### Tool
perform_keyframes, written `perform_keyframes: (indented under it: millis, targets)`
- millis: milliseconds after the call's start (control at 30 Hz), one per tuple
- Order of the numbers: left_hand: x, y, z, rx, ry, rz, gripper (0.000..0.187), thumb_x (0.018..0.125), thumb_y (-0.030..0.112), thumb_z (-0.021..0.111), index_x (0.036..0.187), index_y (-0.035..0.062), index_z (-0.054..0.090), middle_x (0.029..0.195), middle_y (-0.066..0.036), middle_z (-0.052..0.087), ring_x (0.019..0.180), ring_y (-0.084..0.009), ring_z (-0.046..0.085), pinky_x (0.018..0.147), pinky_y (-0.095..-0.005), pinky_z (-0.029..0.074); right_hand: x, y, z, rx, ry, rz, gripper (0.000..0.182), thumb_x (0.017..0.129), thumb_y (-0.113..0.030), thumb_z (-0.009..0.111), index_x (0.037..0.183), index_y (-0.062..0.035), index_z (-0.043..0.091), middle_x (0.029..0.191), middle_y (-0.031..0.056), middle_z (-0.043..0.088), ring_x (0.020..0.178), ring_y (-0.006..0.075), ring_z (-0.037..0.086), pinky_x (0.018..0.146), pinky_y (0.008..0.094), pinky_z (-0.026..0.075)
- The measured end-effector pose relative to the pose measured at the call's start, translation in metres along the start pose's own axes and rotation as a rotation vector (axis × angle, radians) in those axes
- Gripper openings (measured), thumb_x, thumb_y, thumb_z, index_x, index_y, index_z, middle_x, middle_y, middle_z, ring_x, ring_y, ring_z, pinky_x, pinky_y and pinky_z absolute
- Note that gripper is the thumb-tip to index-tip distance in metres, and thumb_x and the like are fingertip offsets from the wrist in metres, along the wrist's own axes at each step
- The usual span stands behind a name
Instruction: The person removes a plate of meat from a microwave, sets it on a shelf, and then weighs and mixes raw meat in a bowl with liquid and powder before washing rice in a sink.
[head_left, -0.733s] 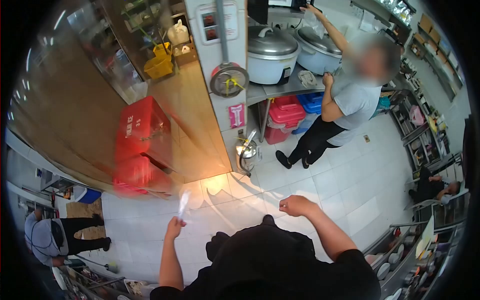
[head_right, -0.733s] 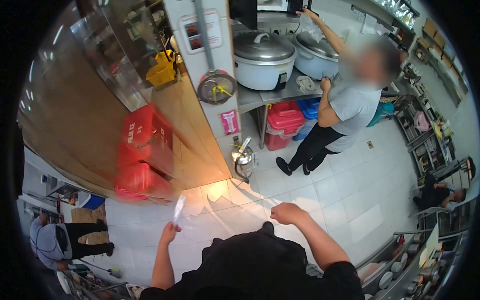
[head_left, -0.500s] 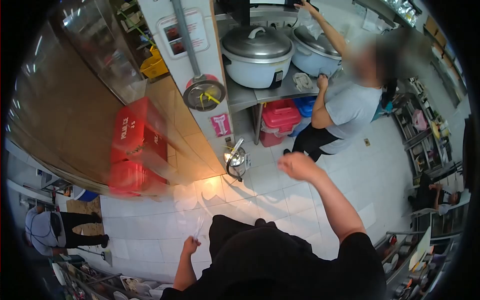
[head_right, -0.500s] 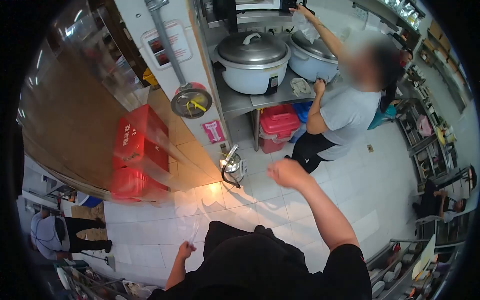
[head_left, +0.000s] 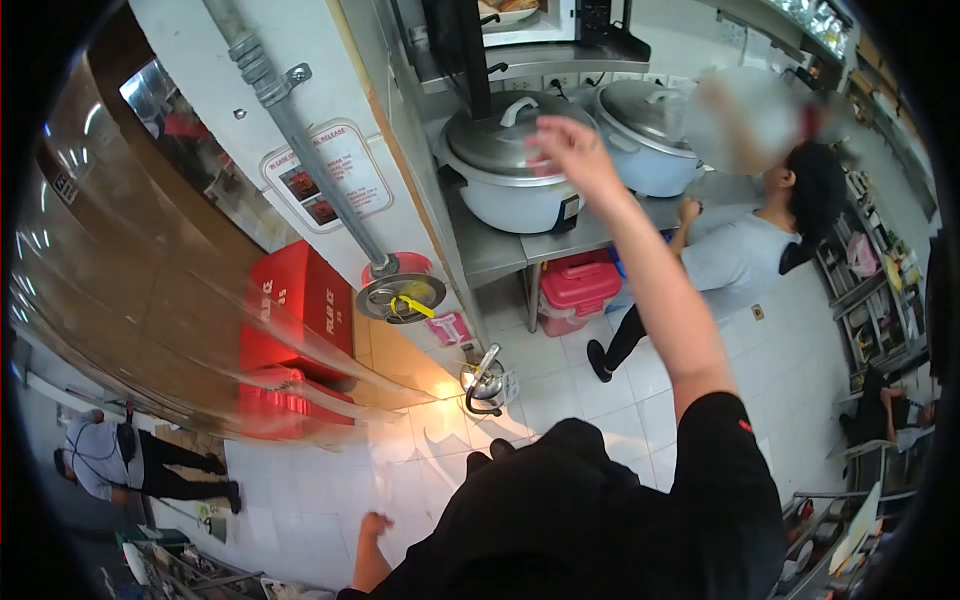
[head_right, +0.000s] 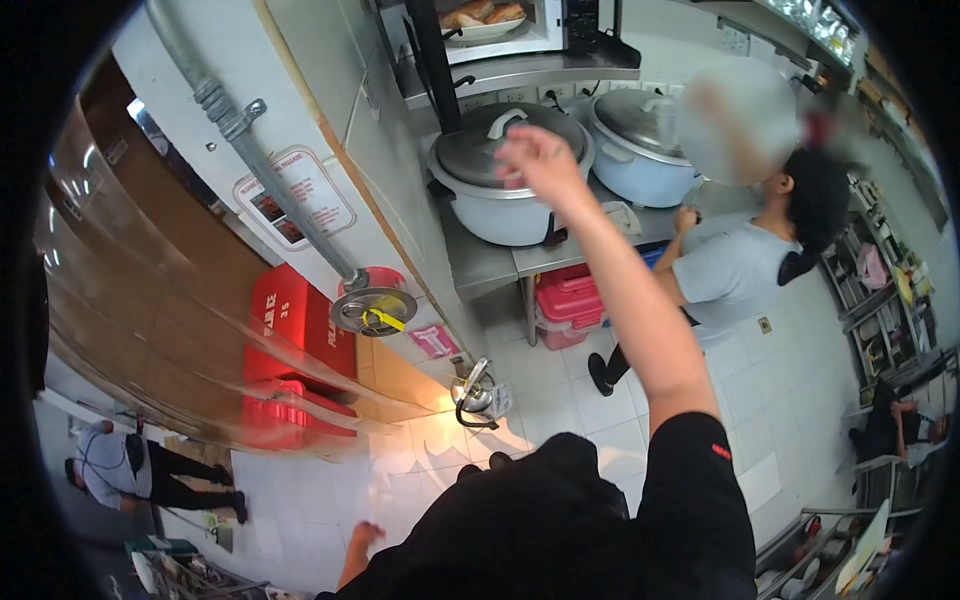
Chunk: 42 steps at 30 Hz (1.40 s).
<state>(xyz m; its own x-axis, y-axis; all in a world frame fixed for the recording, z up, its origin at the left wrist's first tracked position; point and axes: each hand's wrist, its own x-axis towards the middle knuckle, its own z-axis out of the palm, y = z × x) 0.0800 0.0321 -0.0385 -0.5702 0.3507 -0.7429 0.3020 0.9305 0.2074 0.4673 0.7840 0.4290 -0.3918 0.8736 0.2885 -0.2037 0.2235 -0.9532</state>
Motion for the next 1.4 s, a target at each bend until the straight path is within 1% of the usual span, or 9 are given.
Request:
perform_keyframes:
  millis: [33, 133, 267, 367, 467, 533, 667, 1000, 1400]
  targets:
    - [-0.002, 0.030, -0.010, -0.515, 0.119, 0.017, 0.019, 0.096, 0.016, 0.054, 0.087, 0.0010, 0.060, 0.078, -0.013, 0.073, 0.071, -0.0244, 0.071, 0.067, -0.0378, 0.055, 0.030, -0.006, -0.007, 0.038, 0.018, -0.001, 0.038, 0.098, -0.015, 0.060, 0.129, 0.0064, 0.053, 0.104, 0.0161, 0.071, 0.085, 0.0214, 0.071, 0.072, 0.0313, 0.060]
    - [-0.024, 0.119, -0.053, -0.587, 0.178, 0.206, 0.019, 0.101, 0.018, 0.048, 0.093, 0.0029, 0.057, 0.080, -0.011, 0.071, 0.068, -0.0178, 0.063, 0.063, -0.0310, 0.048, 0.137, -0.014, -0.027, 0.117, 0.074, 0.060, 0.033, 0.097, -0.013, 0.060, 0.120, 0.0091, 0.056, 0.104, 0.0195, 0.070, 0.085, 0.0259, 0.072, 0.073, 0.0340, 0.062]
    - [-0.059, 0.149, -0.031, -0.610, 0.407, 0.379, 0.019, 0.102, 0.013, 0.047, 0.089, 0.0020, 0.055, 0.078, -0.012, 0.069, 0.070, -0.0181, 0.064, 0.069, -0.0338, 0.052, 0.284, 0.009, -0.050, 0.267, 0.128, 0.089, 0.032, 0.098, -0.011, 0.055, 0.114, 0.0166, 0.053, 0.112, 0.0288, 0.062, 0.090, 0.0367, 0.072, 0.075, 0.0385, 0.066]
    - [-0.096, 0.110, 0.056, -0.710, 0.480, 0.286, 0.023, 0.100, 0.016, 0.047, 0.086, 0.0007, 0.057, 0.076, -0.013, 0.069, 0.070, -0.0227, 0.069, 0.066, -0.0381, 0.055, 0.355, 0.019, -0.050, 0.337, 0.155, 0.128, 0.035, 0.098, -0.011, 0.053, 0.122, 0.0155, 0.049, 0.113, 0.0309, 0.061, 0.088, 0.0410, 0.071, 0.075, 0.0410, 0.066]
    - [-0.164, 0.080, 0.171, -0.698, 0.249, -0.156, 0.025, 0.098, 0.019, 0.053, 0.091, -0.0034, 0.061, 0.080, -0.017, 0.072, 0.074, -0.0242, 0.072, 0.069, -0.0399, 0.057, 0.408, 0.028, -0.050, 0.320, 0.057, 0.177, 0.041, 0.099, -0.012, 0.050, 0.132, 0.0091, 0.044, 0.117, 0.0332, 0.059, 0.088, 0.0439, 0.071, 0.072, 0.0430, 0.067]
    - [-0.166, 0.079, 0.199, -0.692, 0.251, -0.165, 0.025, 0.098, 0.019, 0.053, 0.091, -0.0035, 0.061, 0.081, -0.017, 0.072, 0.074, -0.0242, 0.072, 0.069, -0.0399, 0.057, 0.444, 0.039, -0.049, 0.382, 0.035, 0.317, 0.042, 0.098, -0.011, 0.047, 0.137, 0.0058, 0.040, 0.122, 0.0342, 0.058, 0.090, 0.0474, 0.070, 0.069, 0.0467, 0.067]
    - [-0.169, 0.094, 0.215, -0.622, 0.263, -0.121, 0.024, 0.098, 0.019, 0.053, 0.091, -0.0037, 0.061, 0.081, -0.016, 0.072, 0.074, -0.0241, 0.072, 0.069, -0.0399, 0.057, 0.469, 0.053, -0.045, 0.482, -0.008, 0.377, 0.045, 0.097, -0.006, 0.045, 0.140, 0.0048, 0.035, 0.123, 0.0333, 0.058, 0.090, 0.0494, 0.070, 0.067, 0.0498, 0.067]
    - [-0.174, 0.143, 0.232, -0.484, 0.320, 0.030, 0.023, 0.097, 0.018, 0.054, 0.092, -0.0042, 0.061, 0.082, -0.016, 0.073, 0.075, -0.0241, 0.072, 0.070, -0.0399, 0.057, 0.463, 0.047, -0.029, 0.546, 0.273, 0.193, 0.050, 0.092, 0.007, 0.038, 0.141, 0.0106, 0.028, 0.137, 0.0321, 0.046, 0.106, 0.0522, 0.063, 0.067, 0.0593, 0.066]
    - [-0.200, 0.152, 0.277, -0.254, 0.246, 0.234, 0.022, 0.096, 0.016, 0.055, 0.093, -0.0049, 0.062, 0.083, -0.016, 0.073, 0.076, -0.0240, 0.072, 0.070, -0.0399, 0.057, 0.409, 0.005, -0.077, 0.480, 0.007, 0.141, 0.048, 0.092, 0.005, 0.034, 0.137, 0.0166, 0.026, 0.126, 0.0387, 0.051, 0.097, 0.0559, 0.065, 0.076, 0.0508, 0.066]
